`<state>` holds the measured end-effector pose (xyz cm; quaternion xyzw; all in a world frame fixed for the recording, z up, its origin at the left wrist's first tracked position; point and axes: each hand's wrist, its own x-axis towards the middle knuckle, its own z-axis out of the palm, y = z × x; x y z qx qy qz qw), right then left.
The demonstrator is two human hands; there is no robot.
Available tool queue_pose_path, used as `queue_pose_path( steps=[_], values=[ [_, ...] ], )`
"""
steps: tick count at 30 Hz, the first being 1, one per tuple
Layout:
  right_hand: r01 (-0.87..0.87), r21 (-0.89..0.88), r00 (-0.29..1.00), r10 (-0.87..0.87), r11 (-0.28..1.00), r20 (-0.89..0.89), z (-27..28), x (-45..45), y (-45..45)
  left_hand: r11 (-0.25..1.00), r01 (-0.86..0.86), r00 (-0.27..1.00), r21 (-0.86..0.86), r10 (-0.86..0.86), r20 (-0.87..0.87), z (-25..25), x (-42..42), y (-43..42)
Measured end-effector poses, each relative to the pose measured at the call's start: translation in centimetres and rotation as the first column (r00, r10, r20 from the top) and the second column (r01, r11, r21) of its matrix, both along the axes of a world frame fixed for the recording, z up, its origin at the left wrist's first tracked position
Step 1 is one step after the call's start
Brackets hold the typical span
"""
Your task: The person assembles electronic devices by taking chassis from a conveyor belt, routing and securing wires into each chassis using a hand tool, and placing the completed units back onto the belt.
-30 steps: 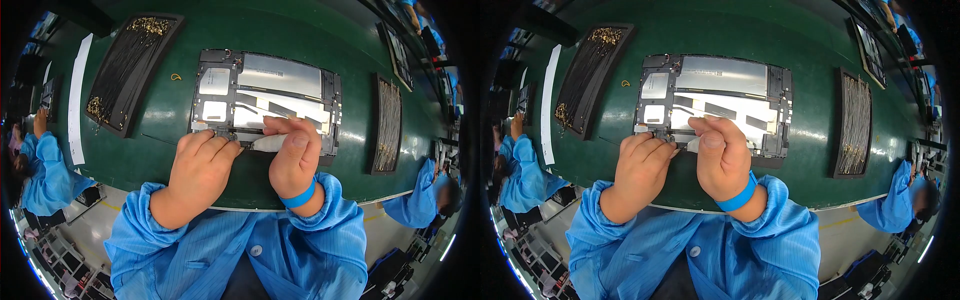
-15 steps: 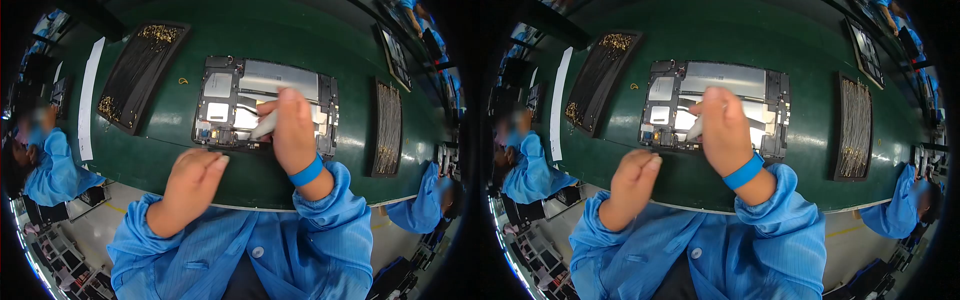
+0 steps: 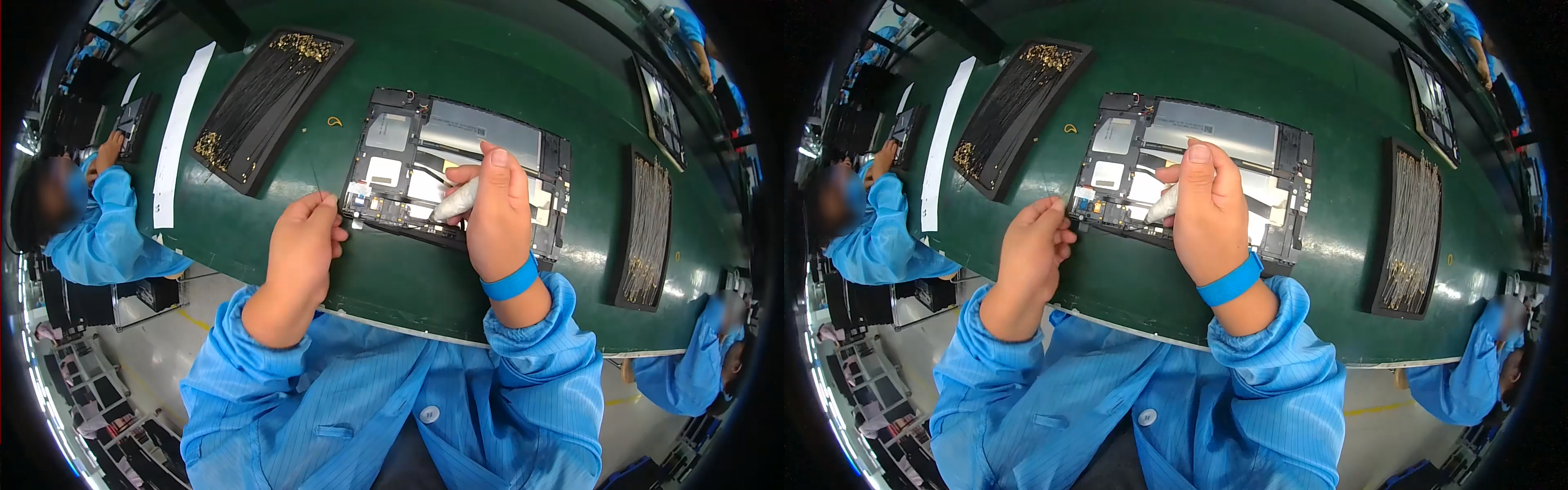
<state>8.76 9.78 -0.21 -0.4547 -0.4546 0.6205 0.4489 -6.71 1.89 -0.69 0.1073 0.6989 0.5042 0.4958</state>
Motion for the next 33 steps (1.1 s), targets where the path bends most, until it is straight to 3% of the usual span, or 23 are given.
queue_pose_path(
  steps=[2, 5, 6, 11, 13, 14, 15, 18, 20, 22, 24, 26, 28, 29, 30, 31, 33],
  values=[
    [0.004, 0.001, 1.000, -0.004, 1.000, -0.010, 0.0, 0.2, -0.1, 0.988, 0.154, 0.985, 0.026, -0.151, -0.089, 1.0, 0.2, -1.6],
    [0.002, -0.024, 0.999, -0.003, 1.000, -0.045, -0.1, 0.2, -0.1, 0.935, 0.338, 0.941, -0.110, -0.335, 0.047, 1.5, 1.8, -4.3],
    [-0.005, -0.030, 0.999, 0.003, 1.000, -0.047, 0.0, 0.2, 0.0, 0.916, 0.372, 0.924, -0.150, -0.350, 0.153, 1.2, 2.0, -4.7],
    [-0.045, -0.108, 0.999, 0.047, 0.993, 0.022, 0.2, 0.2, 0.6, 0.926, 0.358, 0.909, -0.122, -0.316, 0.271, 0.2, 2.1, -3.0],
    [-0.224, -0.175, 0.956, 0.250, 0.959, 0.150, 1.1, 0.3, 1.0, 0.925, 0.361, 0.902, -0.116, -0.315, 0.295, 0.1, 2.0, -2.4],
    [-0.304, -0.216, 0.915, 0.348, 0.928, 0.206, 1.5, 0.4, 1.3, 0.925, 0.364, 0.898, -0.112, -0.316, 0.305, 0.1, 2.0, -2.1],
    [-0.429, -0.039, 0.801, 0.400, 0.902, 0.445, 0.3, 0.2, 1.7, 0.926, 0.357, 0.899, -0.119, -0.307, 0.314, 0.2, 2.0, -2.0],
    [-0.724, 0.245, 0.527, 0.289, 0.645, 0.799, -0.3, -0.7, 2.4, 0.927, 0.344, 0.905, -0.147, -0.286, 0.314, 0.4, 2.1, -1.8],
    [-0.825, 0.099, 0.351, 0.367, 0.556, 0.861, 1.5, -1.1, 2.6, 0.918, 0.360, 0.905, -0.163, -0.301, 0.301, 0.8, 2.3, -1.7],
    [-0.745, -0.084, 0.317, 0.461, 0.662, 0.829, 1.1, -1.7, 2.6, 0.922, 0.347, 0.918, -0.171, -0.297, 0.262, 1.1, 2.5, -1.7],
    [-0.719, 0.037, 0.440, 0.413, 0.694, 0.797, -0.1, -1.1, 2.4, 0.919, 0.356, 0.913, -0.167, -0.304, 0.273, 0.9, 2.1, -1.8],
    [-0.478, 0.118, 0.714, 0.307, 0.871, 0.630, 0.4, 2.0, 2.3, 0.921, 0.389, 0.827, -0.025, -0.337, 0.450, -0.6, 0.4, -2.2],
    [-0.208, 0.191, 0.905, 0.115, 0.959, 0.409, 0.6, 5.7, 2.1, 0.899, 0.382, 0.679, 0.216, -0.431, 0.594, -1.7, -0.9, -2.8],
    [-0.078, 0.142, 0.869, -0.003, 0.987, 0.495, 0.8, 8.4, 2.2, 0.888, 0.377, 0.639, 0.262, -0.454, 0.620, -2.1, -1.3, -2.8],
    [0.060, 0.278, 0.809, -0.209, 0.959, 0.549, 0.2, 11.2, 2.2, 0.880, 0.363, 0.602, 0.306, -0.472, 0.644, -2.4, -1.5, -3.0],
    [0.227, 0.215, 0.721, -0.313, 0.950, 0.619, 0.1, 14.1, 2.0, 0.872, 0.346, 0.565, 0.347, -0.489, 0.665, -2.7, -1.6, -3.1],
    [0.374, 0.270, 0.459, -0.430, 0.887, 0.778, 0.7, 19.5, 0.8, 0.871, 0.350, 0.544, 0.345, -0.488, 0.683, -2.7, -1.7, -3.0]
  ],
)
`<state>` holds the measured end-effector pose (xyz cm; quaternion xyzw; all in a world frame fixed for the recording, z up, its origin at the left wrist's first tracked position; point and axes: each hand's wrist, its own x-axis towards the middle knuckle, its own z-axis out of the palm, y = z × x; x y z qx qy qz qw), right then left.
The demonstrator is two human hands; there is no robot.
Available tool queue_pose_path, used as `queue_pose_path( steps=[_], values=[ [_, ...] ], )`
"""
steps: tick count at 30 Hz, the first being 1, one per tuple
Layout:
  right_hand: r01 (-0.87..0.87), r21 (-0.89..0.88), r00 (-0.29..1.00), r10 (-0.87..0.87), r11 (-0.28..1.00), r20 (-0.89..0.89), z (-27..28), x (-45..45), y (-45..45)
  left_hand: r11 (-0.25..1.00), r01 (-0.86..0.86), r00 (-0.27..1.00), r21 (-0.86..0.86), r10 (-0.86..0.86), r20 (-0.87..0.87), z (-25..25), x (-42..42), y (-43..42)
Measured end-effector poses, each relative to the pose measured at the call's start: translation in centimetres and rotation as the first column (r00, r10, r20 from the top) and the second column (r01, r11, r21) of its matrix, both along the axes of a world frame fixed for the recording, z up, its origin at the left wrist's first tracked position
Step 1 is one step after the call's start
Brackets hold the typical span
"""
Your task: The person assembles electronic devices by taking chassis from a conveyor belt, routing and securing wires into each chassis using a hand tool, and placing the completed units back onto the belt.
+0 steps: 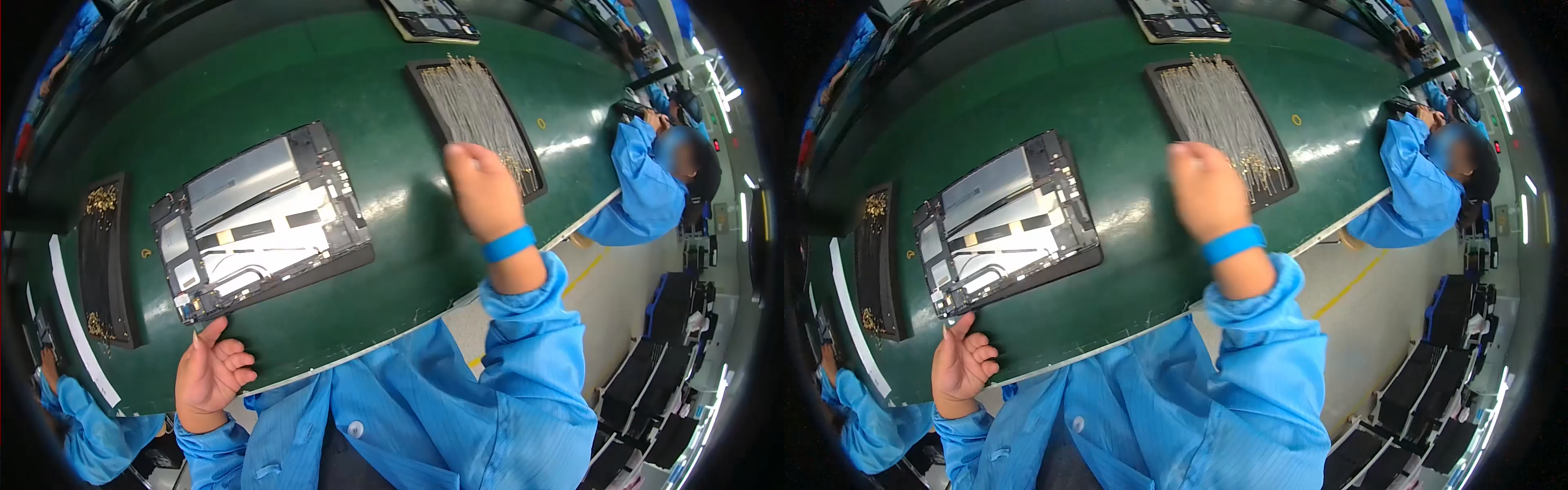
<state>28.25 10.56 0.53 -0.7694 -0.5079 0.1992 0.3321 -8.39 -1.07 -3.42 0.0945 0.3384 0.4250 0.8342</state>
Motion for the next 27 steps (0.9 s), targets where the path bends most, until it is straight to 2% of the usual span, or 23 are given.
queue_pose_path(
  steps=[2, 3, 5, 8, 14, 17, 18, 19, 21, 24, 27],
  values=[
    [0.100, -0.003, 0.979, -0.098, 0.995, 0.179, 0.1, 3.6, -1.5, 1.000, 0.021, 0.999, -0.007, -0.021, 0.037, 0.1, -0.2, 0.2],
    [0.113, -0.078, 0.958, -0.087, 0.991, 0.275, 0.2, 4.7, -2.0, 1.000, 0.017, 0.999, -0.010, -0.016, 0.034, 0.1, -0.2, 0.2],
    [0.048, -0.193, 0.893, 0.044, 0.980, 0.449, -0.6, 6.3, -2.8, 1.000, 0.008, 1.000, -0.018, -0.008, 0.021, 0.2, -0.1, 0.2],
    [0.073, -0.124, 0.811, 0.014, 0.990, 0.584, -2.1, 6.2, -3.3, 1.000, -0.012, 1.000, -0.029, 0.011, -0.026, 0.3, 0.2, 0.2],
    [0.178, -0.160, 0.938, -0.118, 0.971, 0.327, -1.3, 6.7, -3.4, 0.998, -0.048, 0.993, -0.037, 0.044, -0.111, 0.8, 0.6, 0.0],
    [0.070, 0.001, 0.858, -0.061, 0.998, 0.511, -2.4, 7.0, -3.3, 0.998, -0.046, 0.990, -0.041, 0.040, -0.137, 0.9, 0.7, 0.2],
    [0.122, -0.126, 0.814, -0.027, 0.984, 0.580, -2.3, 6.2, -3.2, 0.998, -0.044, 0.988, -0.042, 0.038, -0.147, 1.0, 0.7, 0.2],
    [0.135, -0.096, 0.778, -0.046, 0.986, 0.627, -2.6, 5.8, -2.9, 0.998, -0.041, 0.989, -0.043, 0.035, -0.145, 1.1, 0.7, 0.2],
    [0.140, -0.056, 0.853, -0.092, 0.989, 0.515, -2.8, 6.2, -2.1, 0.998, -0.045, 0.989, -0.047, 0.038, -0.141, 1.0, 0.7, 0.2],
    [0.200, -0.112, 0.921, -0.148, 0.973, 0.361, -2.1, 6.8, -2.2, 0.997, -0.064, 0.987, -0.046, 0.057, -0.150, 1.0, 0.9, 0.1],
    [0.141, -0.101, 0.957, -0.110, 0.985, 0.267, -1.4, 7.5, -3.1, 0.997, -0.059, 0.987, -0.043, 0.052, -0.152, 0.9, 0.9, 0.1]
  ],
)
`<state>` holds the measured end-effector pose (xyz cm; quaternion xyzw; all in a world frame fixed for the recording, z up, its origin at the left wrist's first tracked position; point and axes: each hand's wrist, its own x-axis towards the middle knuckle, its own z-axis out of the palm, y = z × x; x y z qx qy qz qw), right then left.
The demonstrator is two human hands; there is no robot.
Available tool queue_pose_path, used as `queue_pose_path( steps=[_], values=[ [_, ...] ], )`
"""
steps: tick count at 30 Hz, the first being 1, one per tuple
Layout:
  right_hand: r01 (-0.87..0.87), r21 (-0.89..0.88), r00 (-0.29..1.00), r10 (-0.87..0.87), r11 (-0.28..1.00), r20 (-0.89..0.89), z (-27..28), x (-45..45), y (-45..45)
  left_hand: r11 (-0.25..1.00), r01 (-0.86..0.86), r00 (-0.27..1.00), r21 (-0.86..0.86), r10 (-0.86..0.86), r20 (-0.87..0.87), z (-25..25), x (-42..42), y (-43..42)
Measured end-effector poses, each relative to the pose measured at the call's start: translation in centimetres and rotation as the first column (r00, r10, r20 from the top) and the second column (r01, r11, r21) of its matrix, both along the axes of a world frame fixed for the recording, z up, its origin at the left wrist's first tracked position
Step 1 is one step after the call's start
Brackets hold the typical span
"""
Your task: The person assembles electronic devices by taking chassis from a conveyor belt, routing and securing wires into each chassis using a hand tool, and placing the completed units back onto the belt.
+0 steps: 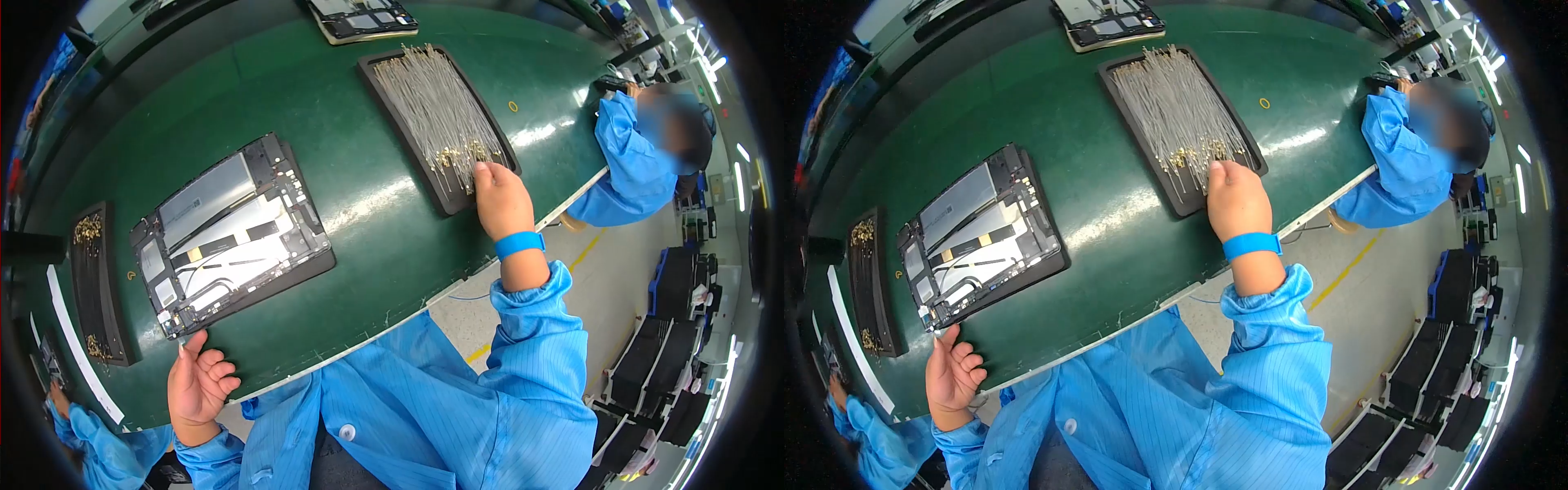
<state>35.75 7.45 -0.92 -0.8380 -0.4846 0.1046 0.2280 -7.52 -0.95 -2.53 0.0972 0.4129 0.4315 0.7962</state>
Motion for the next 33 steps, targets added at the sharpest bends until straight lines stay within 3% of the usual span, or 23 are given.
queue_pose_path(
  steps=[1, 4, 5, 8, 9, 12, 13, 14, 16, 17, 21, 24, 25, 28, 33],
  values=[
    [-0.070, 0.096, 0.976, 0.049, 0.993, 0.211, -2.4, 1.3, -0.1, 1.000, 0.006, 1.000, 0.001, -0.006, 0.009, -0.1, 0.1, 0.1],
    [-0.095, -0.002, 0.951, 0.091, 0.996, 0.295, -2.2, 0.0, 0.4, 1.000, 0.020, 1.000, 0.008, -0.020, 0.018, 0.1, 0.0, 0.2],
    [0.014, -0.028, 0.980, -0.008, 1.000, 0.198, -1.3, -0.9, 0.7, 1.000, 0.019, 1.000, 0.007, -0.019, 0.017, 0.0, 0.0, 0.1],
    [0.059, -0.116, 0.998, -0.060, 0.992, -0.008, 0.6, -1.0, 0.8, 1.000, 0.009, 1.000, 0.011, -0.009, 0.015, 0.0, -0.1, 0.1],
    [0.102, 0.082, 0.994, -0.098, 0.991, -0.054, -0.8, -0.4, 0.2, 1.000, 0.007, 1.000, 0.009, -0.007, 0.016, -0.1, -0.1, 0.0],
    [0.120, 0.114, 0.985, -0.103, 0.986, -0.139, -0.1, -0.3, -2.0, 1.000, 0.020, 1.000, 0.020, -0.020, 0.021, -0.1, -0.1, 0.1],
    [0.082, 0.086, 0.993, -0.075, 0.993, -0.088, -0.2, 0.0, -2.8, 1.000, 0.023, 0.999, 0.014, -0.023, 0.031, -0.1, -0.3, 0.1],
    [0.167, 0.045, 0.943, -0.147, 0.985, -0.300, 0.1, -0.1, -3.2, 1.000, 0.023, 0.999, 0.010, -0.023, 0.038, -0.2, -0.3, 0.1],
    [0.301, -0.079, 0.694, -0.275, 0.951, -0.665, 1.0, -0.5, -3.7, 1.000, 0.023, 0.999, 0.006, -0.023, 0.047, -0.1, -0.3, 0.1],
    [0.369, -0.045, 0.602, -0.276, 0.928, -0.749, 0.8, -0.1, -4.0, 1.000, 0.027, 0.999, 0.004, -0.027, 0.042, -0.2, -0.3, 0.1],
    [0.402, -0.174, 0.490, -0.372, 0.899, -0.789, 0.3, 1.4, -5.5, 0.998, 0.055, 0.998, 0.019, -0.056, 0.030, -0.3, -0.6, 0.1],
    [0.164, -0.212, 0.716, -0.264, 0.963, -0.646, 0.4, 0.7, -6.0, 0.998, 0.062, 0.998, 0.028, -0.062, 0.023, -0.3, -0.4, 0.2],
    [0.115, -0.146, 0.814, -0.177, 0.983, -0.553, -0.7, 0.9, -6.0, 0.998, 0.061, 0.998, 0.029, -0.061, 0.018, -0.2, -0.4, 0.2],
    [0.067, -0.124, 0.862, -0.120, 0.990, -0.493, -1.0, 0.3, -5.2, 0.998, 0.049, 0.999, 0.035, -0.049, 0.007, -0.2, -0.3, 0.0],
    [0.157, -0.125, 0.855, -0.198, 0.980, -0.479, -0.2, -0.4, -4.6, 1.000, 0.026, 0.997, 0.016, -0.025, -0.067, 0.4, 0.3, 0.0]
  ],
)
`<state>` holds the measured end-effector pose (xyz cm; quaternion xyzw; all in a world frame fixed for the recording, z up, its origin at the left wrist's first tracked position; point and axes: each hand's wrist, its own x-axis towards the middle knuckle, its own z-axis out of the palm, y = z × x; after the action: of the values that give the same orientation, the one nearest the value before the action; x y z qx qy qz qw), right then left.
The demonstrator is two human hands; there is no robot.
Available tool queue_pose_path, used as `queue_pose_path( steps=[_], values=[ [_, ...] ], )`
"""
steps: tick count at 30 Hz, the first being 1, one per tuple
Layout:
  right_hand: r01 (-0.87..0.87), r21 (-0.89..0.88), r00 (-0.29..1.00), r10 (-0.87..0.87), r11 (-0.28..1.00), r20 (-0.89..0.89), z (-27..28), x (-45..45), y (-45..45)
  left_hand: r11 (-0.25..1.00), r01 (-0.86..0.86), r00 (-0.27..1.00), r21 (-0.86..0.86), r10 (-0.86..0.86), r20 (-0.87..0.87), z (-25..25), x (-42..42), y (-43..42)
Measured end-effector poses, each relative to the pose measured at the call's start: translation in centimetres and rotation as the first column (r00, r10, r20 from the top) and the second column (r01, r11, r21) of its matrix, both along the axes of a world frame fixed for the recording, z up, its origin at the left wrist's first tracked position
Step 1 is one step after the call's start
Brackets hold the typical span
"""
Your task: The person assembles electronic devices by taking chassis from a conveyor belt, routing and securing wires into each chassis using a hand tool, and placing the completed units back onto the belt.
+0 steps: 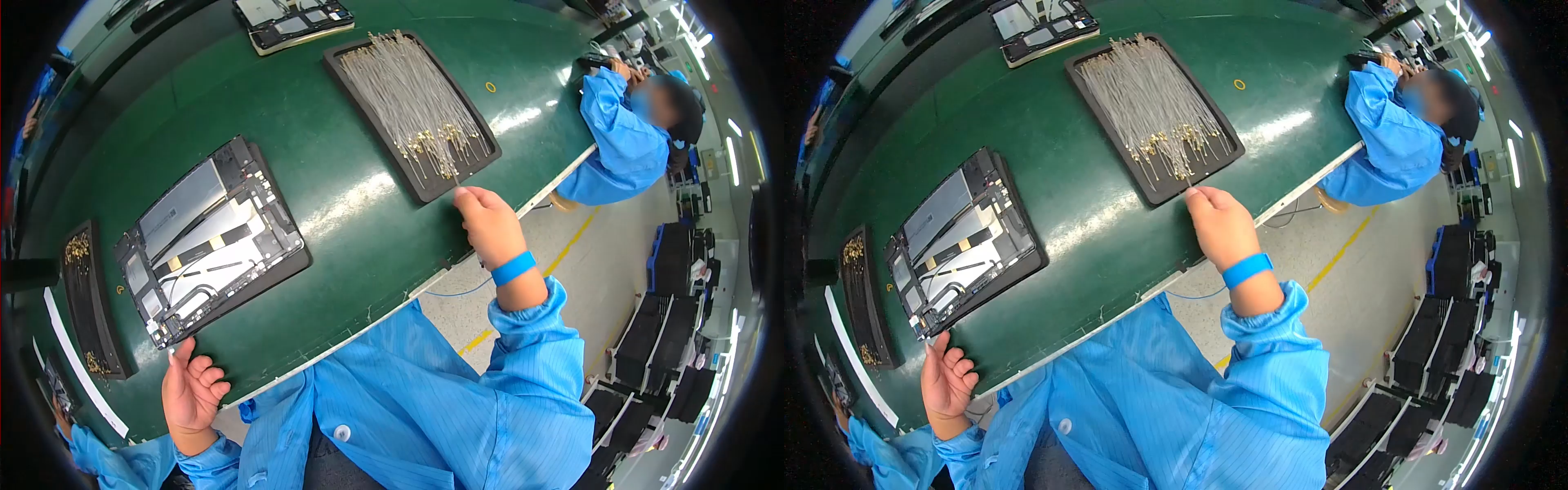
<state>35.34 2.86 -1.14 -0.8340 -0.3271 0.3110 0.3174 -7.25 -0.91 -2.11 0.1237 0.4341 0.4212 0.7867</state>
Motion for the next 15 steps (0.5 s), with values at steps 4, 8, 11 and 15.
queue_pose_path(
  steps=[4, 8, 11, 15],
  values=[
    [-0.130, 0.157, 0.990, 0.137, 0.979, -0.037, 4.6, -4.2, -1.3, 0.992, 0.087, 0.840, 0.096, -0.021, -0.542, 1.6, 2.7, -0.6],
    [-0.580, 0.546, 0.685, 0.724, 0.605, -0.075, 5.1, -9.5, -1.2, 0.712, 0.474, 0.704, 0.519, 0.048, -0.708, 3.3, 6.2, -1.0],
    [-0.755, 0.506, 0.282, 0.903, 0.417, -0.324, 4.2, -13.4, -0.3, 0.318, 0.762, 0.524, 0.564, 0.211, -0.825, 4.4, 8.0, 1.0],
    [-0.804, 0.389, 0.088, 0.737, 0.449, -0.670, 2.8, -15.1, 0.3, 0.343, 0.710, 0.544, 0.615, 0.287, -0.788, 3.6, 8.4, 0.7]
  ],
)
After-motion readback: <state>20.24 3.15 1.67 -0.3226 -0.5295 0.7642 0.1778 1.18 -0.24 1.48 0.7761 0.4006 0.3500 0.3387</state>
